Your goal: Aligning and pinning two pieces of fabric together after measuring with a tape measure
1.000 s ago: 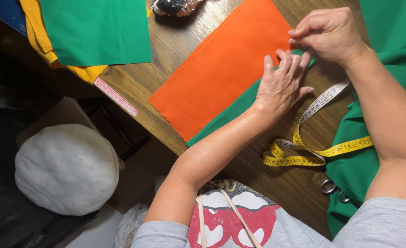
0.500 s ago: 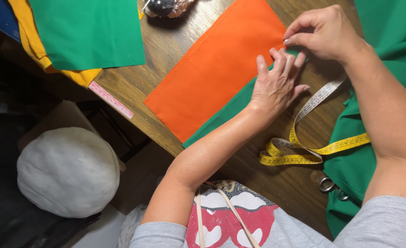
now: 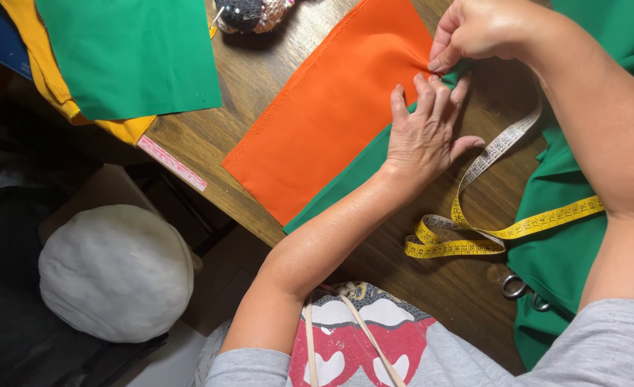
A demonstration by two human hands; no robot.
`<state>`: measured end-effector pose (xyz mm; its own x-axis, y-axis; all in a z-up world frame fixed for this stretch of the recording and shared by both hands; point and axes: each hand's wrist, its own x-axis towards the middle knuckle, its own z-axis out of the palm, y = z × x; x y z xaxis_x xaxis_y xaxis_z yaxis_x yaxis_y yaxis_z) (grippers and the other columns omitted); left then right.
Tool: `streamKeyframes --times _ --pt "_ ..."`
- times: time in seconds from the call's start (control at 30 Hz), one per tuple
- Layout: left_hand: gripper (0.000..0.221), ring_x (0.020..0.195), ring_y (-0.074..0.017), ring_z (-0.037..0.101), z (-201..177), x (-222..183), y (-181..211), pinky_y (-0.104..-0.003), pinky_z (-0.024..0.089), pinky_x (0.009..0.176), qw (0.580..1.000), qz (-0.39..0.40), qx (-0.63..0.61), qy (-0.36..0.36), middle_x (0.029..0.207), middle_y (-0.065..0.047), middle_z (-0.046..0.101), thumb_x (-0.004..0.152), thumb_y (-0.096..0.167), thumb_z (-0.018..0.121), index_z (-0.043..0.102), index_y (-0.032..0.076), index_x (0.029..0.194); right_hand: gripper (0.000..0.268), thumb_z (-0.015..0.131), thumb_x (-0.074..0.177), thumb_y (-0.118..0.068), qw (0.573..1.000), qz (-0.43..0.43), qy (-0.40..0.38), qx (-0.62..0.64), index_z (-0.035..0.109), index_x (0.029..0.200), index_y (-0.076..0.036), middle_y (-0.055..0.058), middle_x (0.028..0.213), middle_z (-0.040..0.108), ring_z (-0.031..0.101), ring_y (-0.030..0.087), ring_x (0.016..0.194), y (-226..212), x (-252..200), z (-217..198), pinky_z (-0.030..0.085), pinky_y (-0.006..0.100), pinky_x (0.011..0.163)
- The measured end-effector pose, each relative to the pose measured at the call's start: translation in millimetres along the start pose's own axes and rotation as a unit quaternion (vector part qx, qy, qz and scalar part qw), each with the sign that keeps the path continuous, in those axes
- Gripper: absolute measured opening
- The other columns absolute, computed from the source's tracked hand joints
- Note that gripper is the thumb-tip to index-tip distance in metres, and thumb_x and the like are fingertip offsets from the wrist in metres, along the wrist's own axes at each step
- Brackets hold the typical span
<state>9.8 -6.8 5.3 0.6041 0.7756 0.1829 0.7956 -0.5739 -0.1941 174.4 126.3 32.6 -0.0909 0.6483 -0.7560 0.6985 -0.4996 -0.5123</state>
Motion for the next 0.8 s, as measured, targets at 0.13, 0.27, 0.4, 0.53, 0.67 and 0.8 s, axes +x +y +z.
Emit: streamKeyframes --times 0.13,0.27,0.4,0.53,0.67,0.8 --pt "0.113 0.135 -0.0285 0.048 0 2 1 -0.058 0.045 0.109 1.0 -0.007 0.012 -0.01 0.138 -0.007 0.054 0.083 0.107 0.035 0.032 0.024 0.159 0.012 0.086 0.085 -0.021 0.992 -0.005 0.042 -0.119 0.081 0.09 -0.011 0.003 0.073 0.072 0.056 0.014 0.067 -9 -17 0 0.038 0.031 0.059" --pt "0.115 0.133 -0.0287 0.048 -2 4 2 -0.059 0.046 0.108 1.0 0.001 0.021 -0.013 0.136 -0.008 0.053 0.08 0.109 0.035 0.035 0.023 0.157 0.01 0.085 0.088 -0.014 0.996 -0.045 0.032 -0.068 0.079 0.091 -0.007 0.007 0.07 0.072 0.059 0.014 0.064 4 -16 2 0.04 0.028 0.06" --pt "0.116 0.131 -0.0287 0.049 -3 6 3 -0.06 0.047 0.106 1.0 -0.006 0.02 -0.002 0.134 -0.009 0.053 0.072 0.111 0.035 0.044 0.025 0.149 0.007 0.078 0.09 -0.01 0.994 -0.057 0.044 -0.082 0.08 0.096 -0.011 0.005 0.078 0.079 0.073 0.014 0.069 -8 -45 4 0.044 0.023 0.066" --pt "0.119 0.13 -0.0316 0.049 -1 6 4 -0.062 0.046 0.105 1.0 0.0 0.012 0.003 0.133 -0.011 0.054 0.068 0.113 0.032 0.046 0.024 0.146 0.009 0.08 0.092 -0.012 0.991 -0.123 0.041 -0.034 0.08 0.1 -0.009 0.007 0.077 0.078 0.073 0.015 0.07 6 -49 3 0.048 0.018 0.075" --pt "0.122 0.131 -0.0321 0.048 0 7 5 -0.062 0.047 0.104 1.0 0.004 0.02 -0.002 0.136 -0.013 0.054 0.069 0.116 0.032 0.043 0.025 0.15 0.013 0.082 0.089 -0.017 0.981 -0.15 0.075 -0.102 0.083 0.102 -0.016 0.001 0.083 0.079 0.067 0.005 0.078 18 -45 3 0.044 0.021 0.079" --pt "0.117 0.13 -0.0335 0.049 0 5 2 -0.063 0.046 0.105 1.0 -0.001 0.007 0.015 0.136 -0.015 0.055 0.068 0.112 0.033 0.049 0.023 0.141 0.013 0.081 0.089 -0.015 0.975 -0.169 0.081 -0.116 0.083 0.101 -0.015 -0.001 0.087 0.078 0.07 0.009 0.078 25 -44 3 0.045 0.021 0.08"
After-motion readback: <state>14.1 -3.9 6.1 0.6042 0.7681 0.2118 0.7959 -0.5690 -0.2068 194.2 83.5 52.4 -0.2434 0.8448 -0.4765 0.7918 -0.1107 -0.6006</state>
